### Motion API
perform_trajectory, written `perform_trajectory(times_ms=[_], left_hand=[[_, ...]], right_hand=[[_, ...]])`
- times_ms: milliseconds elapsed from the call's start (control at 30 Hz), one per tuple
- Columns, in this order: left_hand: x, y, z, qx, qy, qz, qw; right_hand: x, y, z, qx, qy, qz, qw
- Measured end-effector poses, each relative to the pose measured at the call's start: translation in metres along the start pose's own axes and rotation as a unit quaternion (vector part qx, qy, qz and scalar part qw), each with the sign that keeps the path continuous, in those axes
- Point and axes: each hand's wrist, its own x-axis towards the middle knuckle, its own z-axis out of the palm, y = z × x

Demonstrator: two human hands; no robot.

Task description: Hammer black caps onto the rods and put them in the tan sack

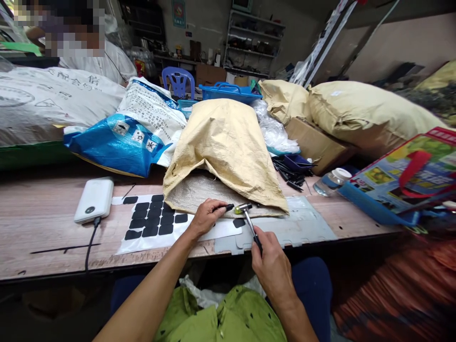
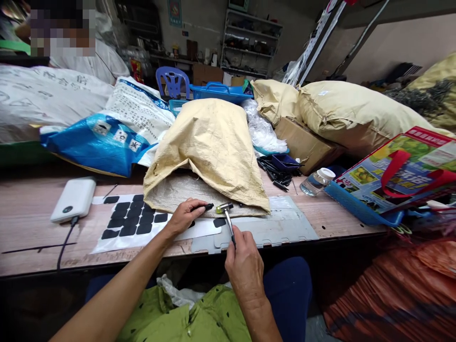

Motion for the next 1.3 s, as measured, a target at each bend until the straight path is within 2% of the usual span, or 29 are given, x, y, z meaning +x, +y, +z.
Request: perform_trajectory(times_ms=[200, 267, 400, 500, 633, 800, 933, 1133, 1300], left_hand=[[-0.001, -0.003, -0.002, -0.037, -0.017, 0.001, 0.999], [-0.001, -0.002, -0.003, -0.035, -0.026, 0.002, 0.999], [-0.001, 0.001, -0.005, -0.025, -0.039, 0.003, 0.999], [-0.001, 0.002, -0.007, -0.011, -0.061, 0.016, 0.998], [-0.002, 0.001, -0.008, 0.007, -0.078, 0.029, 0.996], [-0.002, 0.002, -0.008, 0.044, -0.107, 0.058, 0.992], [-0.003, 0.004, -0.009, 0.066, -0.109, 0.054, 0.990], [-0.005, 0.002, -0.008, 0.063, -0.090, 0.049, 0.993], [-0.004, 0.002, -0.008, 0.052, -0.095, 0.054, 0.993]], right_hand=[[-0.001, -0.007, -0.002, -0.007, -0.036, -0.018, 0.999], [0.004, -0.010, -0.007, 0.004, -0.027, -0.010, 1.000], [0.025, -0.017, -0.016, 0.111, 0.002, -0.013, 0.994], [0.043, -0.024, -0.015, 0.195, -0.011, -0.043, 0.980], [0.061, -0.032, -0.004, 0.243, -0.034, -0.071, 0.967], [0.068, -0.036, 0.011, 0.259, -0.042, -0.077, 0.962], [0.068, -0.033, 0.016, 0.268, -0.044, -0.064, 0.960], [0.068, -0.029, 0.019, 0.289, -0.032, -0.060, 0.955], [0.068, -0.028, 0.016, 0.279, -0.046, -0.050, 0.958]])
